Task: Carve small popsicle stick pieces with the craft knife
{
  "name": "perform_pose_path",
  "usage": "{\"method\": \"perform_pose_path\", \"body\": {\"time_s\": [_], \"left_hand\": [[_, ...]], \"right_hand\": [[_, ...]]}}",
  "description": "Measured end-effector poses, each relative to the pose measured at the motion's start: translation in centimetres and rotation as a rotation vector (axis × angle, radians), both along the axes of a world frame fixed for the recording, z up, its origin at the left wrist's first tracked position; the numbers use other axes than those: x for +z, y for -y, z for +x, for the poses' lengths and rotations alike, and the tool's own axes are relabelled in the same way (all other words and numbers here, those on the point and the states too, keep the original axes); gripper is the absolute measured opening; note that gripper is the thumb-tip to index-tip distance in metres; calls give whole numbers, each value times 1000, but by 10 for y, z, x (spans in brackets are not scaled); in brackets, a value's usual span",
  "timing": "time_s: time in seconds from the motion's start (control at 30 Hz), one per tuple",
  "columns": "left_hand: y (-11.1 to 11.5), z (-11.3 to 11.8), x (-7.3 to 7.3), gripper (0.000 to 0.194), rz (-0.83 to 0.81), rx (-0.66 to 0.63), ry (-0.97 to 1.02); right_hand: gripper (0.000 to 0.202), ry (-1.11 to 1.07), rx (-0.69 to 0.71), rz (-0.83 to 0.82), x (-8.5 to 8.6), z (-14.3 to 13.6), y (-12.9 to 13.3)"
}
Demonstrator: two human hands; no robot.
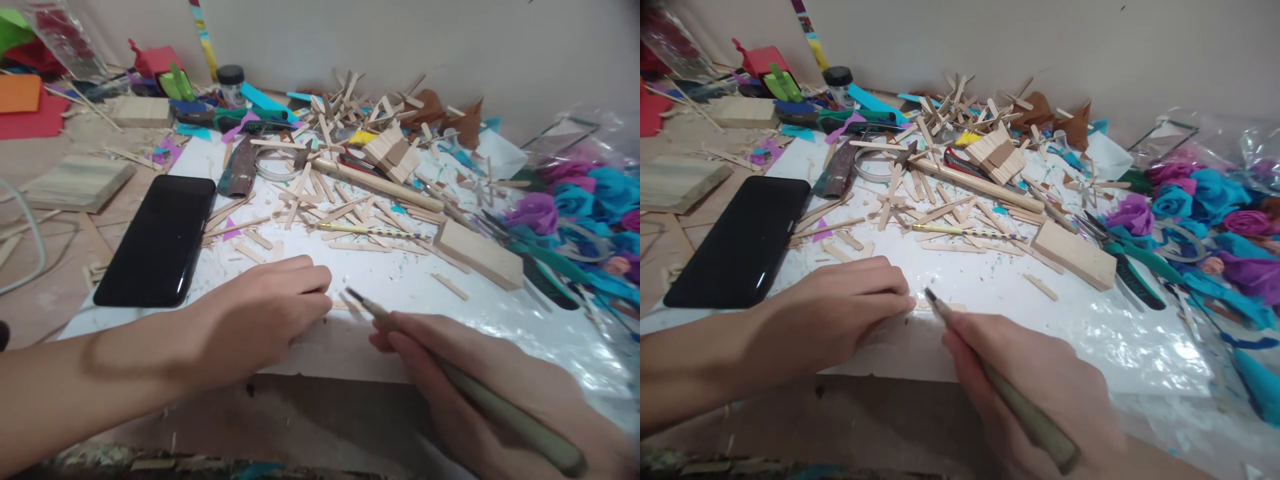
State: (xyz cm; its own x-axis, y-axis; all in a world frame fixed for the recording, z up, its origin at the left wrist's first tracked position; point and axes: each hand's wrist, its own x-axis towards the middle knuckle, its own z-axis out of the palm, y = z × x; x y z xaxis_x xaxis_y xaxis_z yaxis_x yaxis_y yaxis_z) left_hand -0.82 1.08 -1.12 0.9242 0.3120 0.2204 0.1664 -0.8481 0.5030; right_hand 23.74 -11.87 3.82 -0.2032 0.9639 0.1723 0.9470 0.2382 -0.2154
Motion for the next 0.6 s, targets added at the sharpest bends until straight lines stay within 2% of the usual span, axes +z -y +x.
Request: {"method": "perform_pose_path", "body": {"time_s": [0.07,0.23,0.4,0.6], "left_hand": [[0,0,-1,34,4,-1,1],[-2,1,-2,26,4,2,16],[-1,2,2,26,121,-1,23],[0,1,8,27,145,-1,40]], "right_hand": [[43,-30,-22,31,-1,0,0],[36,-144,-76,-67,-4,5,1],[30,-300,-136,-31,-9,4,4],[23,-268,-79,20,-13,4,1]]}}
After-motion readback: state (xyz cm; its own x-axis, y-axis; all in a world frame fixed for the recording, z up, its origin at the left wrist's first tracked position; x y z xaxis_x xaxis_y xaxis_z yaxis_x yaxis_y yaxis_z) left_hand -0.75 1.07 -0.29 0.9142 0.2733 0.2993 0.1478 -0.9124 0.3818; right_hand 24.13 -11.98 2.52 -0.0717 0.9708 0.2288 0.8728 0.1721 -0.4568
